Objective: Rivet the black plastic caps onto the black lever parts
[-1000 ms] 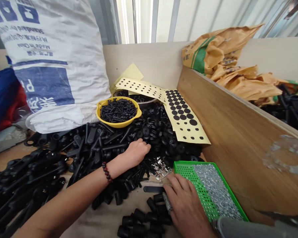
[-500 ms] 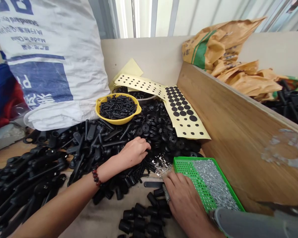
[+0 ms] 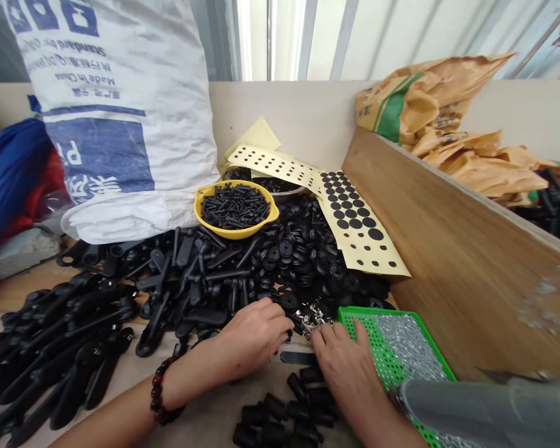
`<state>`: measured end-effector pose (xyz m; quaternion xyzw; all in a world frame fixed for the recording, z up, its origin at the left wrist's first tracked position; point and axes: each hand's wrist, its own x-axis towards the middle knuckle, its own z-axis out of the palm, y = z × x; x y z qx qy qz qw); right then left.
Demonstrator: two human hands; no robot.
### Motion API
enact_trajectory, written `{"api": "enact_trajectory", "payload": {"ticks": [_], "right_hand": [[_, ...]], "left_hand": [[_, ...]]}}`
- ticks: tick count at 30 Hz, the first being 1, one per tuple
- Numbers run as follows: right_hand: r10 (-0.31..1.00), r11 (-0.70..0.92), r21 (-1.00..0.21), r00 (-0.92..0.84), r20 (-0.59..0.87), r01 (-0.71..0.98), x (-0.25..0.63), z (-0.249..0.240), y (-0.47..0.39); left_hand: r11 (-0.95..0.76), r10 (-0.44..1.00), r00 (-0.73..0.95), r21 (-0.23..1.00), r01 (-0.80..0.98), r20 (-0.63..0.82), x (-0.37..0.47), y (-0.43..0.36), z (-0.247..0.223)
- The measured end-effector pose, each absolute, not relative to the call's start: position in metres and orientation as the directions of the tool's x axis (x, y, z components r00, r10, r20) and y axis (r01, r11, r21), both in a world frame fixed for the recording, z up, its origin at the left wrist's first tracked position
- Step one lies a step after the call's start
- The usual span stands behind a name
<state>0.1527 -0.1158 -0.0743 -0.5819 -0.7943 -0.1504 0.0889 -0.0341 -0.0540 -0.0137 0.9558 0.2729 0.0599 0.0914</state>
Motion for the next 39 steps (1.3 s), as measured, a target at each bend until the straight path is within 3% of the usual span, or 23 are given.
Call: {"api": "enact_trajectory", "payload": {"ticks": [3,7,9,11,13,16,19,22,26,30,33,37,39], "right_hand": [[0.876,0.304,0.125,-0.329,0.352,0.944,0.153,-0.077,-0.114],[0.811,0.392,0.065,-0.379,0.446,0.918,0.156,-0.069,-0.115],[0.761,0.502,-0.076,-0.398,0.512,0.862,0.156,-0.058,-0.118],[0.747,0.601,-0.305,-0.384,0.542,0.739,0.156,-0.046,-0.121],[0.808,0.564,-0.530,-0.289,0.514,0.634,0.155,-0.038,-0.125],[0.865,0.479,-0.664,-0.181,0.468,0.574,0.154,-0.037,-0.130],[0.895,0.428,-0.680,-0.174,0.411,0.596,0.154,-0.044,-0.132],[0.892,0.443,-0.650,-0.225,0.393,0.618,0.153,-0.043,-0.133],[0.794,0.556,-0.413,-0.315,0.519,0.721,0.149,-0.037,-0.134],[0.727,0.565,-0.184,-0.380,0.572,0.804,0.148,-0.041,-0.137],[0.733,0.530,-0.154,-0.359,0.577,0.834,0.150,-0.040,-0.139],[0.729,0.476,-0.126,-0.310,0.611,0.870,0.151,-0.032,-0.138],[0.729,0.477,-0.135,-0.305,0.612,0.869,0.150,-0.029,-0.137]], "left_hand": [[-0.843,0.501,0.859,0.283,0.458,0.102,-0.037,-0.064,-0.018],[-0.725,0.597,0.800,0.469,0.505,0.061,-0.034,-0.075,-0.024],[-0.612,0.679,0.731,0.602,0.513,0.067,-0.030,-0.081,-0.028],[-0.437,0.765,0.642,0.778,0.452,0.056,-0.024,-0.087,-0.032],[-0.214,0.832,0.555,0.920,0.329,-0.005,-0.019,-0.092,-0.032],[-0.010,0.872,0.479,0.973,0.230,-0.105,-0.017,-0.095,-0.029],[-0.028,0.866,0.486,0.958,0.284,-0.119,-0.020,-0.094,-0.024],[-0.152,0.845,0.532,0.931,0.333,-0.053,-0.025,-0.093,-0.024],[-0.326,0.787,0.617,0.869,0.373,0.030,-0.029,-0.091,-0.026],[-0.472,0.677,0.736,0.769,0.431,0.002,-0.034,-0.083,-0.018],[-0.617,0.595,0.804,0.641,0.458,-0.002,-0.033,-0.068,-0.006],[-0.675,0.696,0.718,0.350,0.649,0.011,-0.018,-0.044,-0.002],[-0.659,0.724,0.689,0.276,0.699,-0.017,-0.008,-0.035,-0.006]]}}
